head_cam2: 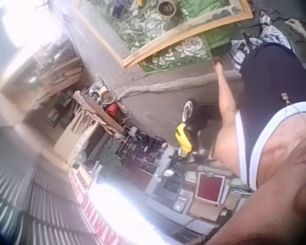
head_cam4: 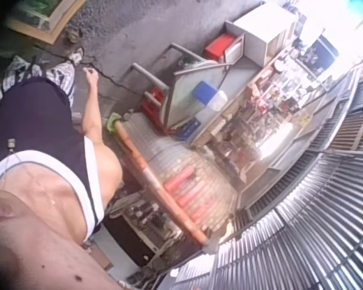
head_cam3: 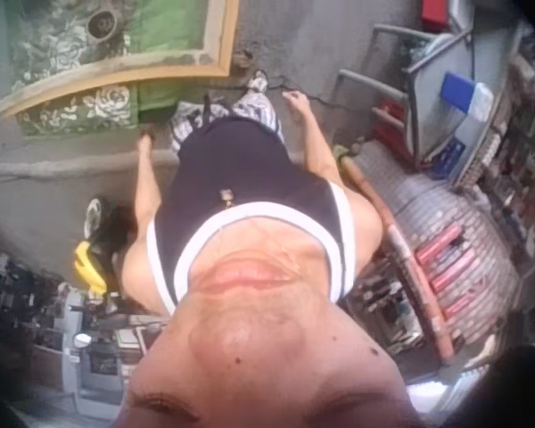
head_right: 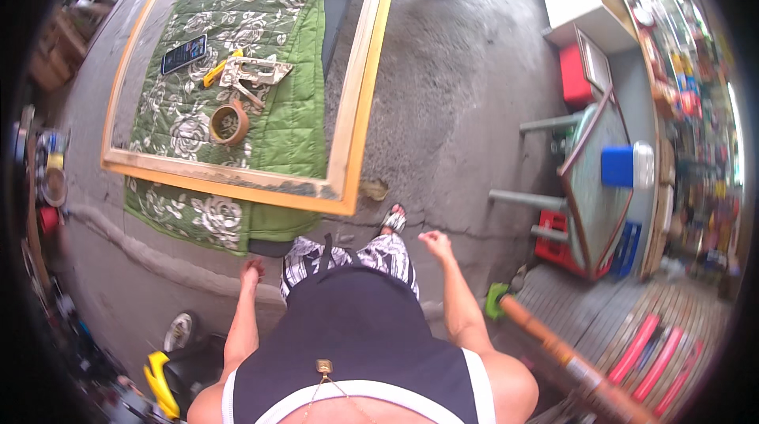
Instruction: The person assembles a rectangular wooden frame by hand, repeatedly using a staple gun to fasten the corners. The person lifts and rotates the frame multiple times to access different sides while working on a cushioned surface.
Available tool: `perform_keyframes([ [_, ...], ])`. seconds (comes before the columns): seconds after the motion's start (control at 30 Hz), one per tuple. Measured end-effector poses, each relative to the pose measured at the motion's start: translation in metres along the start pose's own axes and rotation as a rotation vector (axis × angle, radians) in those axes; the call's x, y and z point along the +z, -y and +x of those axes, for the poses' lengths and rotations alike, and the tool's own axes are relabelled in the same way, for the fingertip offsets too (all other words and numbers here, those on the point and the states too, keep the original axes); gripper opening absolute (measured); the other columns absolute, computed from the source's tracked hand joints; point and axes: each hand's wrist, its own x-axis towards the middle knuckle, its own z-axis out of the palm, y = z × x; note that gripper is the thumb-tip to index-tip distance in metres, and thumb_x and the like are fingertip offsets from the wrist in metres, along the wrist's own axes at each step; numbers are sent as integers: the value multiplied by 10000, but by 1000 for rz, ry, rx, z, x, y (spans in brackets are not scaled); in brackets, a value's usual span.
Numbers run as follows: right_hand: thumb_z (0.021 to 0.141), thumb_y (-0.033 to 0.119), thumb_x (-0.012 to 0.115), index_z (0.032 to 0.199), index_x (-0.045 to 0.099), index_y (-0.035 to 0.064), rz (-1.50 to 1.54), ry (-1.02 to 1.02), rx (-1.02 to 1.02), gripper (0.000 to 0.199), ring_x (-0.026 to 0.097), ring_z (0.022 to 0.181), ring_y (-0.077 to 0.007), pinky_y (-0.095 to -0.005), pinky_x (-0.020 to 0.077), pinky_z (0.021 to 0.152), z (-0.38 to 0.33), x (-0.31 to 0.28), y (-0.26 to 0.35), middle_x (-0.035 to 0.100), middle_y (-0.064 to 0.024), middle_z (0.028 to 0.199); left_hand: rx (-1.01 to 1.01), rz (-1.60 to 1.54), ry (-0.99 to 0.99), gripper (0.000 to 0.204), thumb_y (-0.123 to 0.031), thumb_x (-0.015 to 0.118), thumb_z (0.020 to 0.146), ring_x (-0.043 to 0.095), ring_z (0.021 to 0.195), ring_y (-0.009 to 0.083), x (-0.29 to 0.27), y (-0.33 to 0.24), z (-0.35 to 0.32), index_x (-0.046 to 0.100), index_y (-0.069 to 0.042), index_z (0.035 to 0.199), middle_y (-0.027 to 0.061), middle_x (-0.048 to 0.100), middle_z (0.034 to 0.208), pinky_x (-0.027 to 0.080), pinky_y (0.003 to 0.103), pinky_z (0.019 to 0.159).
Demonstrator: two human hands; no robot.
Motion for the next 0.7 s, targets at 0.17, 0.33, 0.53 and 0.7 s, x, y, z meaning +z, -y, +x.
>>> perform_keyframes([
  [0.17,791,360,715,986,653,60,-21,97,-16,363,564,615,-94,-242,429,500,69,-92,21,618,-25,744,29,-206,-133,382,-381,641,838,603,778,195,119,36,-85,646,-47,1024,86,661,904,474,325,694],
  [0.33,808,340,691,945,654,62,-53,-184,-39,312,549,567,-93,-240,414,459,151,-172,56,593,-11,667,36,-293,-65,419,-399,657,831,594,811,191,191,39,-113,649,-33,1035,72,659,893,467,323,740],
  [0.53,827,252,672,955,674,22,276,-77,-452,263,565,679,-84,-245,464,629,169,-161,272,639,-16,755,-234,-373,-138,334,-372,643,835,555,636,117,186,-4,-117,614,-105,1033,14,612,791,412,263,504],
  [0.7,850,181,653,903,663,8,184,-25,-1060,181,510,647,-53,-214,427,600,218,-132,539,590,13,697,-291,-734,-458,360,-398,595,849,587,774,156,186,-55,-139,571,-142,1100,27,610,887,429,343,656],
])
